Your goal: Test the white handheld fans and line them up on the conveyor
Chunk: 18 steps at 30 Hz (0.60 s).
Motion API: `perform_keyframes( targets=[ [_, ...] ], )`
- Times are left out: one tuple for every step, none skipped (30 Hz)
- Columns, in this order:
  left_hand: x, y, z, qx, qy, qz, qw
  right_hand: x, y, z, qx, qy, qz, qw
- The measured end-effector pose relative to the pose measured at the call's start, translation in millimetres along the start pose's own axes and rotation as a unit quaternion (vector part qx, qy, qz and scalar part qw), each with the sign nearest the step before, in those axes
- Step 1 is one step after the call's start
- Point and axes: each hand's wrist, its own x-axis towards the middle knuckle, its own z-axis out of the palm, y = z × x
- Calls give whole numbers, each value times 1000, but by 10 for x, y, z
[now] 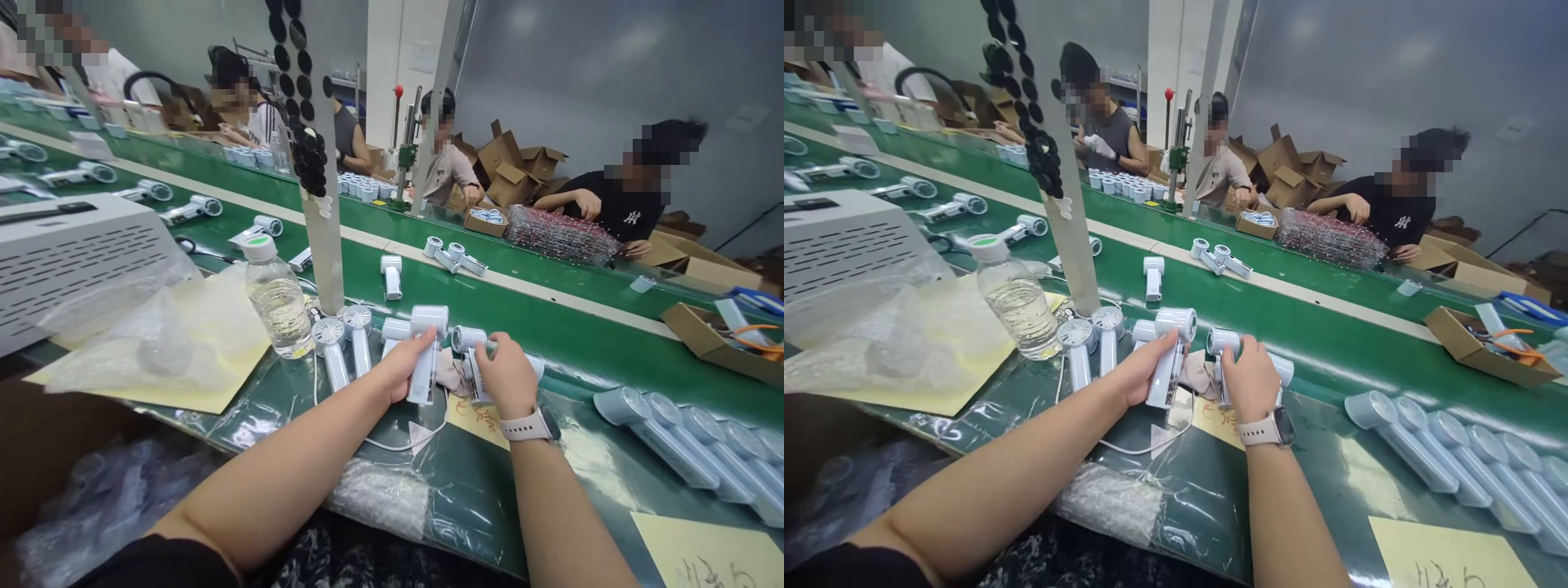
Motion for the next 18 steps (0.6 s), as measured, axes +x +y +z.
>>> perform_keyframes(
  targets=[
    [0,14,-1,1,8,-4,1000,10,10,11,-15,-1,12,1000],
    [-1,28,-2,3,14,-7,1000,18,15,28,-24,-8,17,1000],
    [-2,38,-3,6,17,-10,1000,25,18,48,-26,-18,19,999],
    [-3,42,-3,7,18,-12,1000,31,21,67,-26,-28,18,999],
    [-3,41,-4,7,18,-14,1000,37,27,80,-26,-35,15,999],
    [-2,35,-8,5,16,-16,1000,40,36,87,-15,-38,11,999],
    [0,24,-13,0,9,-19,1000,41,47,89,16,-37,7,999],
    [3,10,-21,-7,-4,-24,1000,36,58,90,72,-33,4,997],
    [6,-6,-30,-14,-24,-30,999,26,67,93,146,-30,1,989],
    [10,-22,-39,-22,-48,-35,998,10,70,103,224,-30,-4,974],
    [16,-38,-48,-30,-74,-37,996,-11,67,120,288,-34,-13,957],
    [21,-53,-54,-36,-95,-34,994,-34,58,145,325,-42,-27,944],
    [27,-65,-58,-39,-108,-26,993,-59,46,175,331,-54,-45,941],
    [33,-74,-61,-38,-109,-17,993,-81,33,206,321,-66,-64,943],
    [36,-78,-62,-33,-105,-7,994,-99,24,235,306,-76,-80,946],
    [36,-77,-63,-22,-98,5,995,-109,19,257,292,-82,-90,949],
    [32,-70,-66,-6,-88,24,996,-113,22,270,283,-83,-95,951],
    [24,-56,-70,15,-78,54,995,-110,31,275,274,-77,-94,954]
  ],
)
